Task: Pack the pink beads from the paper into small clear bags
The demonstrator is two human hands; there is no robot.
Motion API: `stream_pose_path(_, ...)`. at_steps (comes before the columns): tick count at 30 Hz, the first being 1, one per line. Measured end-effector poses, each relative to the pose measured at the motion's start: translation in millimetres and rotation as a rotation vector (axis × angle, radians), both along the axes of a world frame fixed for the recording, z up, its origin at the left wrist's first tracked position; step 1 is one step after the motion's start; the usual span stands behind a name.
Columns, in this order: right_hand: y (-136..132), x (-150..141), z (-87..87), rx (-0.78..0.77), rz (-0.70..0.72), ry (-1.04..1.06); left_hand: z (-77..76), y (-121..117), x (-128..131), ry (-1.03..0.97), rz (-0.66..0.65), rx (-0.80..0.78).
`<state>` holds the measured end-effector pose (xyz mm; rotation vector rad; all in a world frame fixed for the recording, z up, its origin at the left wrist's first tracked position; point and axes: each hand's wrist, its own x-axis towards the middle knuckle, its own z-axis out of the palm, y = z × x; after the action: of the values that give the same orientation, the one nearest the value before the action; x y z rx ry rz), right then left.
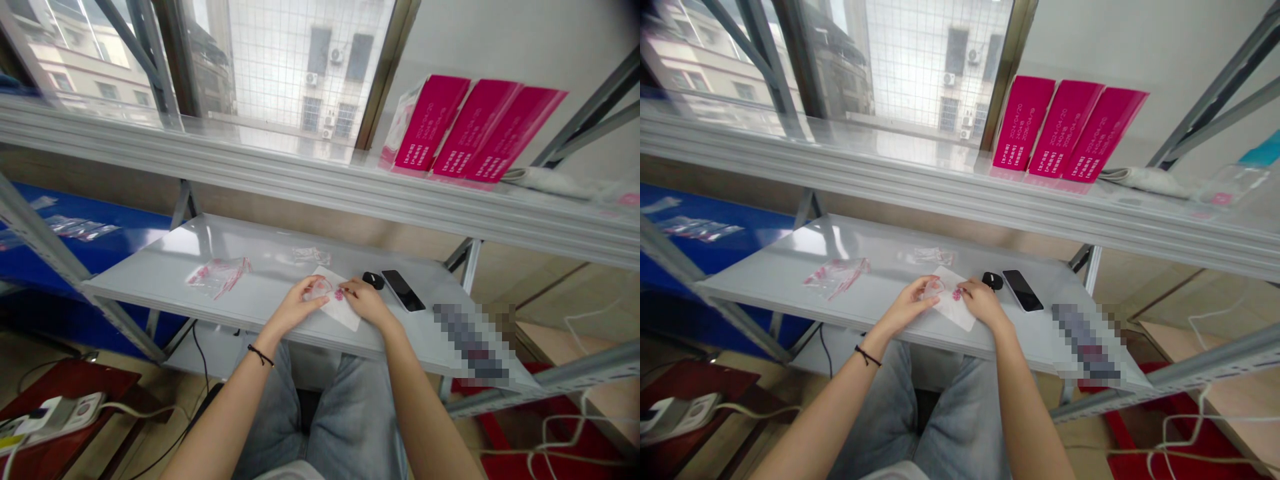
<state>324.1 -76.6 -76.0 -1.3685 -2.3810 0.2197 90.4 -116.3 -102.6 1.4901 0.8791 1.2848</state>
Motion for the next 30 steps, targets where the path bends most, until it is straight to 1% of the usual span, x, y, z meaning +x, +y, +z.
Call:
stream_pose_path(6,3.4,-0.8,-0.1,-0.007,0.016,-0.034,1.3,-1.3,-0.4,0.006,-0.001,0.0)
stream_pose_path(12,3.9,6.5,2.4,0.01,-0.001,-0.055,3.3,-3.8,-0.1,0.012,0.016,0.005)
stream_pose_path(22,9.2,7.1,7.1,-0.032,0.149,-0.025,2.5,-3.5,-0.6,0.014,0.032,0.018)
stream_pose_path(30,12.6,6.2,5.8,-0.062,0.129,0.005,2.0,-3.6,-0.5,0.014,0.032,0.02)
